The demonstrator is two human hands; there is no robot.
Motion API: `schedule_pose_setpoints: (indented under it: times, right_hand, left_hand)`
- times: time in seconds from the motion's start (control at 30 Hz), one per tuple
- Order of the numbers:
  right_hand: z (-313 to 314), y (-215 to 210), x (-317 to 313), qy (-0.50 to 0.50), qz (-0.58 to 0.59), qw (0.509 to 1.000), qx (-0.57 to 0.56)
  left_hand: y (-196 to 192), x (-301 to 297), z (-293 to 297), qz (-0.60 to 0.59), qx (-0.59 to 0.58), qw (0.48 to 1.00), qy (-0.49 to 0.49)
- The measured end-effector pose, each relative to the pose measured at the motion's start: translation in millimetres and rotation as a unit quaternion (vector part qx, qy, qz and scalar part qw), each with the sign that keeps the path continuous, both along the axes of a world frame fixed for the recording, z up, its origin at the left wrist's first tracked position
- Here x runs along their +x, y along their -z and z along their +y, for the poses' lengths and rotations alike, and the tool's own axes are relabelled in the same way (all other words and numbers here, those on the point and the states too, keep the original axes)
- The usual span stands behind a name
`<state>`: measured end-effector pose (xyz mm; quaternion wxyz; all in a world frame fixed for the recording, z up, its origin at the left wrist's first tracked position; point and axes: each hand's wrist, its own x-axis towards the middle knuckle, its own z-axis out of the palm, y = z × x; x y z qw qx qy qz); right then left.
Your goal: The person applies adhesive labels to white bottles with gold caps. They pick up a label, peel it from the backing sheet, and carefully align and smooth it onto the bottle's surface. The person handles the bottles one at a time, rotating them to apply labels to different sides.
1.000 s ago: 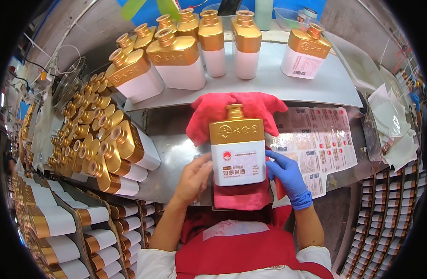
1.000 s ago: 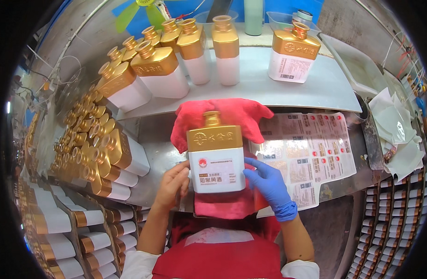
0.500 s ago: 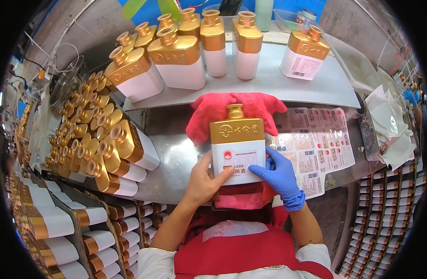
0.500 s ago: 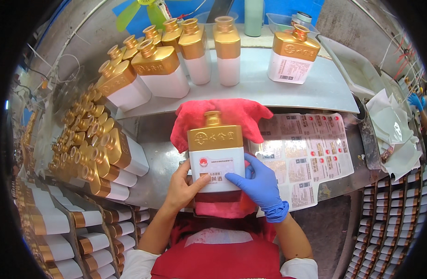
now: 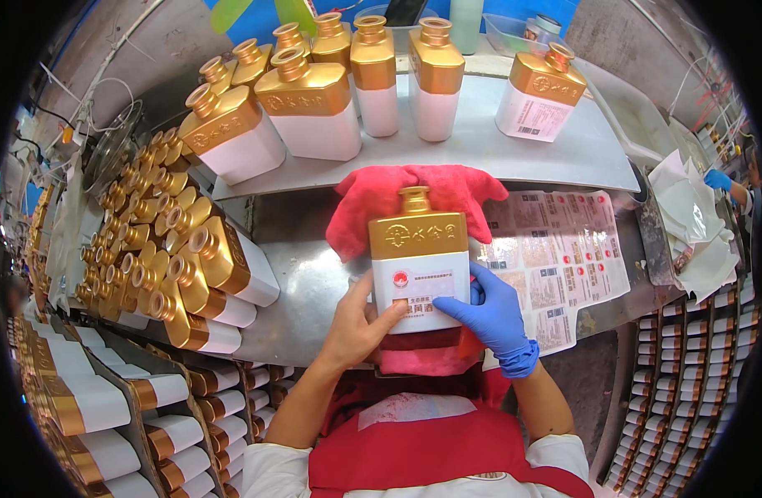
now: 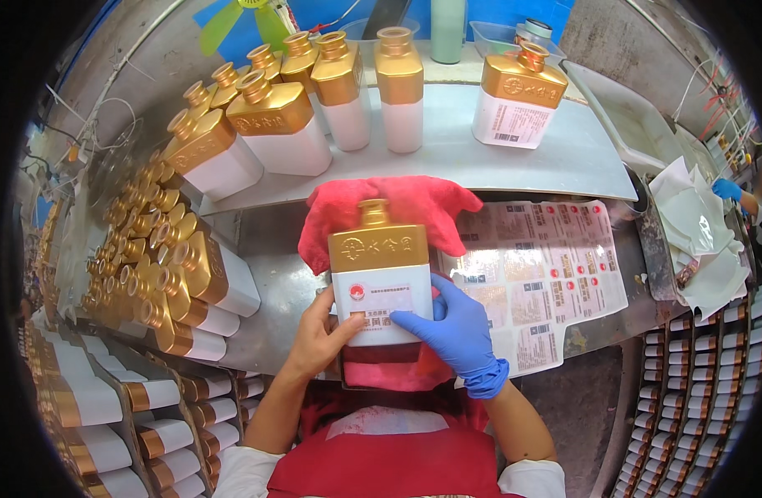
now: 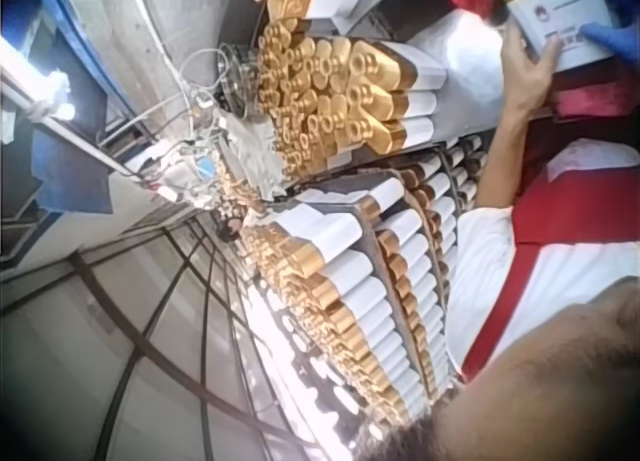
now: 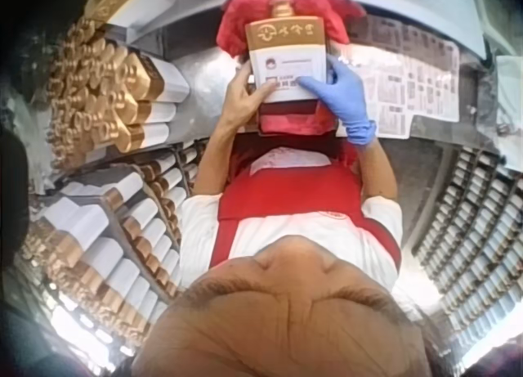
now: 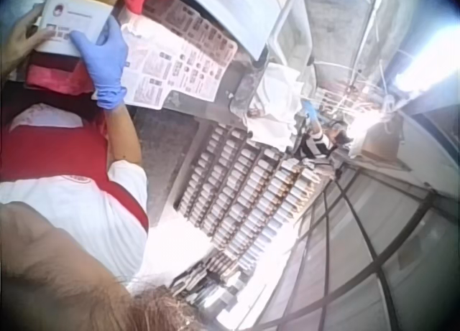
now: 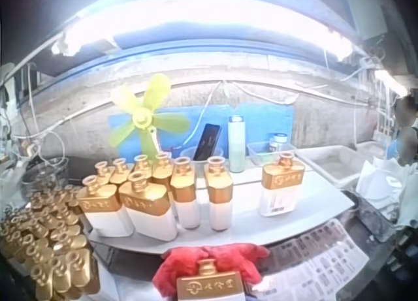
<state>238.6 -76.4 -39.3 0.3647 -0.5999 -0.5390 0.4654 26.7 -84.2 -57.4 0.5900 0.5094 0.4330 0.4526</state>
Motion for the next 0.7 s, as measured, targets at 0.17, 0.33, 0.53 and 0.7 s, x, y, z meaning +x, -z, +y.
schedule_pose_setpoints:
  times: [0.17,0.33,0.53,0.7]
  right_hand:
    - [1,-1,4,-0.013,-0.003,1.0,-0.006]
    - [6,8,21,0.027,0.181,0.981,-0.062]
    - [11,23,60,0.09,0.336,0.915,-0.203]
    - [-7,5,67,0.016,0.276,0.944,-0.181]
  left_hand:
    - [-16,-6,8,0.029,-0.032,0.999,0.011]
    - [-4,-18,11,-0.007,-0.092,0.996,0.023]
    - [-21,-8,16,0.026,-0.069,0.997,0.024]
    - [-7,-1,18,0.002,-0.03,1.0,-0.006]
